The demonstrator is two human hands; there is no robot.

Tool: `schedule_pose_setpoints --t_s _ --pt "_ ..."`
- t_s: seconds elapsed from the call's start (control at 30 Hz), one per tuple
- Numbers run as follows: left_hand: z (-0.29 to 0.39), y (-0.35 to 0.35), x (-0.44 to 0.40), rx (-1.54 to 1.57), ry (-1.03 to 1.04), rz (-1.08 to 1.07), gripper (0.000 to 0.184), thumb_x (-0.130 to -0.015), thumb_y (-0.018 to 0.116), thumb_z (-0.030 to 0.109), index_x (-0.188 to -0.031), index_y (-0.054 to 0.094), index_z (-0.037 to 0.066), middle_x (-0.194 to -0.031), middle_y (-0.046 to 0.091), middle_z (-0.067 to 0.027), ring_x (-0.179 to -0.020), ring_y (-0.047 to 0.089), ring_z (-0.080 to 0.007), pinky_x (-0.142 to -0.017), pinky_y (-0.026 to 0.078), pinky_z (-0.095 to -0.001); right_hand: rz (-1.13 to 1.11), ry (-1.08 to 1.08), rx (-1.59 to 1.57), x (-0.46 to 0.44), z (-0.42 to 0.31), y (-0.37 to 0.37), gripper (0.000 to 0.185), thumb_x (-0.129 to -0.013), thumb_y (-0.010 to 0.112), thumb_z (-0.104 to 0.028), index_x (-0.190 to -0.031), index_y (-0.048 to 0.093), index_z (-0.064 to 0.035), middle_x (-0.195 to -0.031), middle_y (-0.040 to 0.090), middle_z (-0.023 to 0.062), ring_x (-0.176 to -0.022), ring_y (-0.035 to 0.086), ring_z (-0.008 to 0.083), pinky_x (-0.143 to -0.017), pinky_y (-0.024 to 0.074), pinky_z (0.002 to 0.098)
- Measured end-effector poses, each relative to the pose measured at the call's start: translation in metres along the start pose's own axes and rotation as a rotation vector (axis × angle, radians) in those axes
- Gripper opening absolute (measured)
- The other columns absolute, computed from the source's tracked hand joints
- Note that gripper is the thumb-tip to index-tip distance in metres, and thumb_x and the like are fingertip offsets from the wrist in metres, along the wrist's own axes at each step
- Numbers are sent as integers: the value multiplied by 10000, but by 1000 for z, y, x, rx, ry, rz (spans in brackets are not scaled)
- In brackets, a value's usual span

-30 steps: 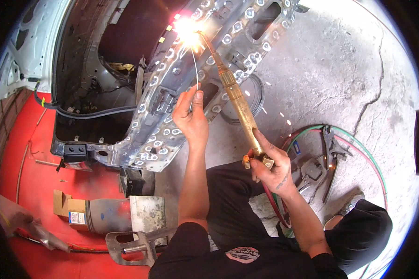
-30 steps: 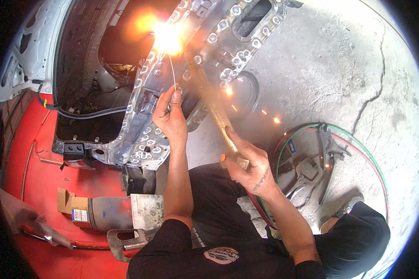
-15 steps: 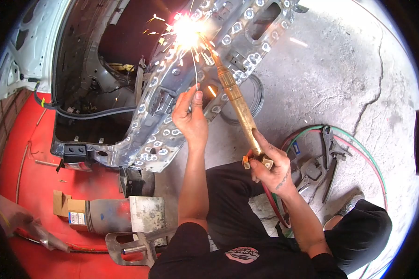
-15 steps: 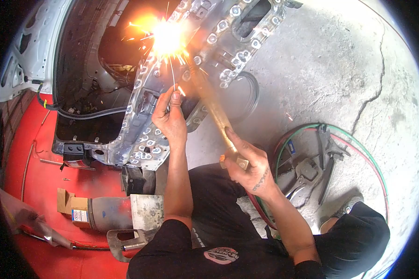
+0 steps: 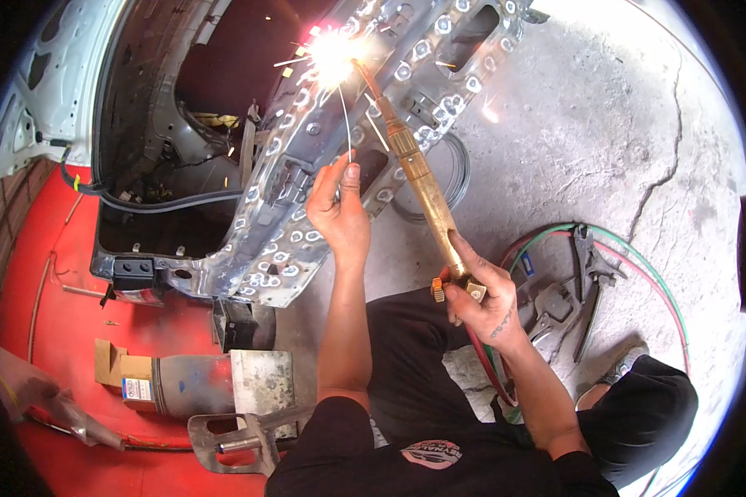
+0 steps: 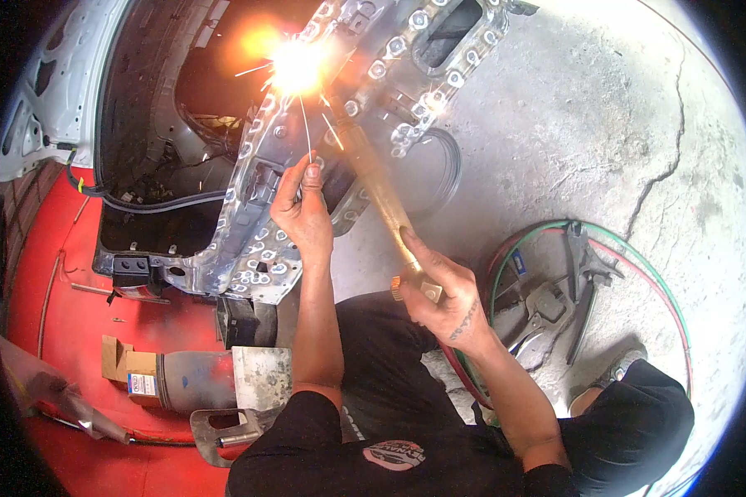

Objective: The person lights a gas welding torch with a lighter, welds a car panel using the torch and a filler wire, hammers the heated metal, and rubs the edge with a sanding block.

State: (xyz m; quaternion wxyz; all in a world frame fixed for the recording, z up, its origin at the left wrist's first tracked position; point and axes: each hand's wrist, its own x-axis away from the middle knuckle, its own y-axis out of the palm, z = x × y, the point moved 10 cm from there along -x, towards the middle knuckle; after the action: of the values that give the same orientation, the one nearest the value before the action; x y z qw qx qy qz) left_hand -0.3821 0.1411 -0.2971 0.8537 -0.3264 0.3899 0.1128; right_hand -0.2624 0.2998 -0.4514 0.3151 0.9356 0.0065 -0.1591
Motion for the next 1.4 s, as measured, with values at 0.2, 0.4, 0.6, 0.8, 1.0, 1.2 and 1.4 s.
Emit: schedule_pose_setpoints --t_s 0.2,0.4,0.6,0.8,1.0,1.2,1.4 --pt "-7 0 0 18 -52 -12 193 -950 713 17 -1136 759 -11 -881 653 -32 -801 542 -107 -713 425 -248 -1 -35 8 1 -1 0 714 -849 616 128 -1525 512 -76 -934 685 65 -639 599 69 -564 510 246" --pt "-3 1 -1 22 -35 3 193 -952 714 24 -1136 760 -10 -893 667 -41 -808 555 -113 -730 441 -255 -85 -55 52 2 1 2 674 -944 605 68 -1578 405 -49 -1040 680 109 -617 637 94 -557 535 229" --pt "-5 0 0 -8 -33 1 190 -957 709 29 -1135 761 -11 -906 681 -52 -829 584 -125 -757 460 -264 -12 -28 32 0 -4 0 722 -851 636 122 -1532 501 -76 -949 692 80 -647 619 83 -578 523 258" --pt "-6 0 -1 -1 -66 -8 192 -960 700 24 -1138 759 -17 -917 687 -62 -855 595 -127 -774 467 -265 -19 9 13 0 -2 0 719 -850 639 122 -1530 500 -64 -947 692 82 -654 624 90 -591 526 261" --pt "-3 1 -2 9 -57 -15 197 -959 699 20 -1143 758 -18 -923 692 -60 -857 595 -128 -776 475 -273 -78 -30 37 1 0 2 673 -941 612 64 -1575 405 -32 -1043 676 99 -609 633 93 -555 531 227" --pt "-2 1 -3 14 9 -9 203 -986 688 47 -1162 751 -31 -929 687 -15 -846 569 -77 -748 453 -218 -4 -24 41 1 1 -2 714 -845 652 110 -1523 511 -63 -989 702 86 -685 624 82 -618 527 259" --pt "-7 1 -3 -1 -79 -20 203 -961 701 21 -1154 753 -13 -912 693 -62 -841 595 -122 -767 469 -264 -76 -31 46 0 -2 3 678 -938 611 75 -1575 404 -30 -1036 676 98 -602 631 92 -559 530 231"
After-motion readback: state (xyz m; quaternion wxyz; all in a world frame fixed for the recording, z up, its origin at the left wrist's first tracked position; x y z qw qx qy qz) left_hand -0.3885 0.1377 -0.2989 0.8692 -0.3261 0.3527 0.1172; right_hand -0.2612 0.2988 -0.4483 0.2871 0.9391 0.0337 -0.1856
